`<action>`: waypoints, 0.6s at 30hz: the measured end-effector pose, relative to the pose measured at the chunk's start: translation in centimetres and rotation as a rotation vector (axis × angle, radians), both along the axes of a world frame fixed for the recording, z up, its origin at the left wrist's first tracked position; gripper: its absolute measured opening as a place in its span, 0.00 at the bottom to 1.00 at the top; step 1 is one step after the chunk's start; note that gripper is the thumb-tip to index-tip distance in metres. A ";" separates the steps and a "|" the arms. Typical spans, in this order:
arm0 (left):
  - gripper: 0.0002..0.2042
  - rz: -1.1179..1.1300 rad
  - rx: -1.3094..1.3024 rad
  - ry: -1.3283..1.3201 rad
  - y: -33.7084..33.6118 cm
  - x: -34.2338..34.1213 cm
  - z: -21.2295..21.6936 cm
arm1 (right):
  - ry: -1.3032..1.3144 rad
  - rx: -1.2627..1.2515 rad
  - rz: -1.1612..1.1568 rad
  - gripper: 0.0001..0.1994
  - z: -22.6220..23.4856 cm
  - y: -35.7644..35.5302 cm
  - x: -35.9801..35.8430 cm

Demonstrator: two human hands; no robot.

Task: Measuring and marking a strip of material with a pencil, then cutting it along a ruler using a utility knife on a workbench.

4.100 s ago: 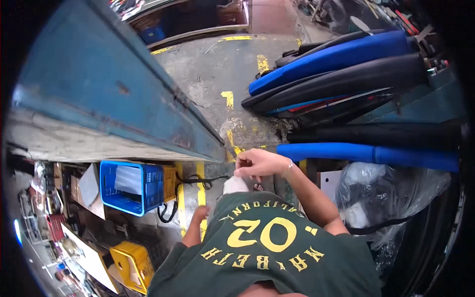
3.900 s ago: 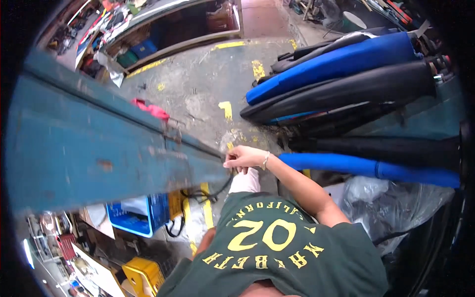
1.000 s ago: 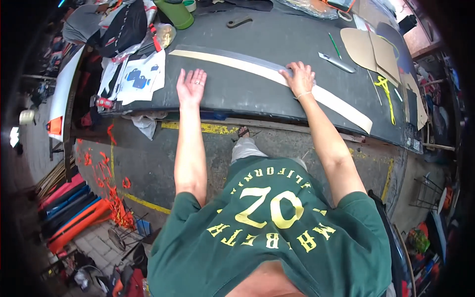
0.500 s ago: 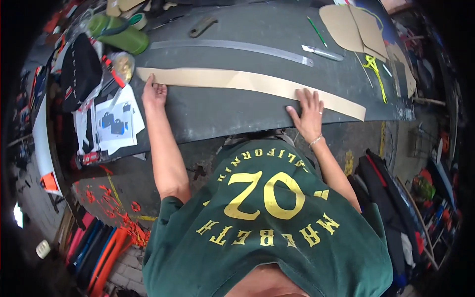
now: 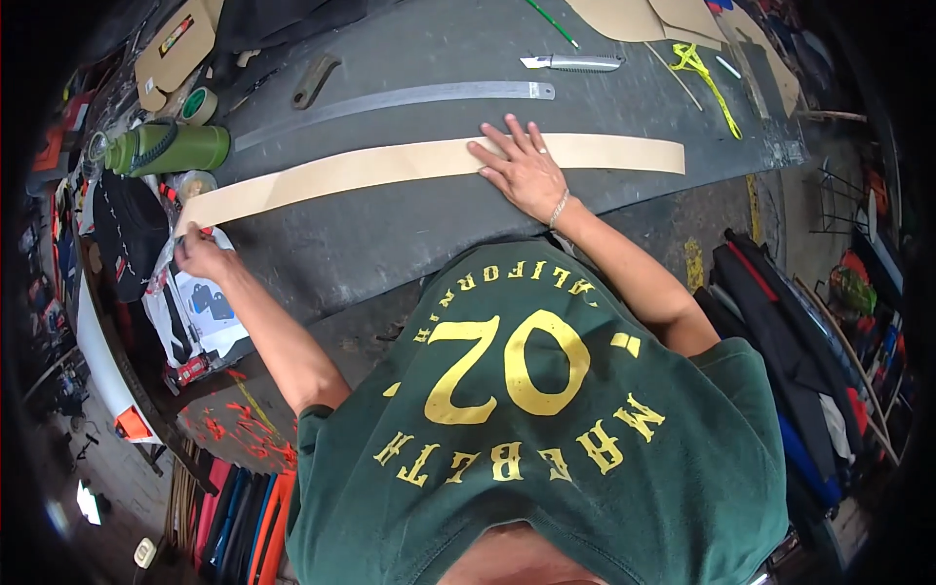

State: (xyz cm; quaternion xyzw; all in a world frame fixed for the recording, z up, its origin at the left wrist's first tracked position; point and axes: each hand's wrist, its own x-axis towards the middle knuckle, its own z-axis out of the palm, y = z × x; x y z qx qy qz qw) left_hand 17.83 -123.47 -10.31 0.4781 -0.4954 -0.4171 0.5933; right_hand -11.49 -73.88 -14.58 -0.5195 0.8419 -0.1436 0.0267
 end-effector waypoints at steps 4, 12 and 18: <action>0.19 -0.223 -0.423 -0.192 11.4 -11.1 9.6 | -0.129 -0.123 0.060 0.24 0.5 0.3 -0.7; 0.15 -1.246 -0.876 -0.681 38.0 -23.9 1.7 | -1.576 -0.852 -0.664 0.21 4.8 3.8 -1.5; 0.15 -1.429 -0.763 -0.923 40.4 -23.3 -1.3 | -1.488 -0.706 -0.873 0.14 0.7 8.6 -3.6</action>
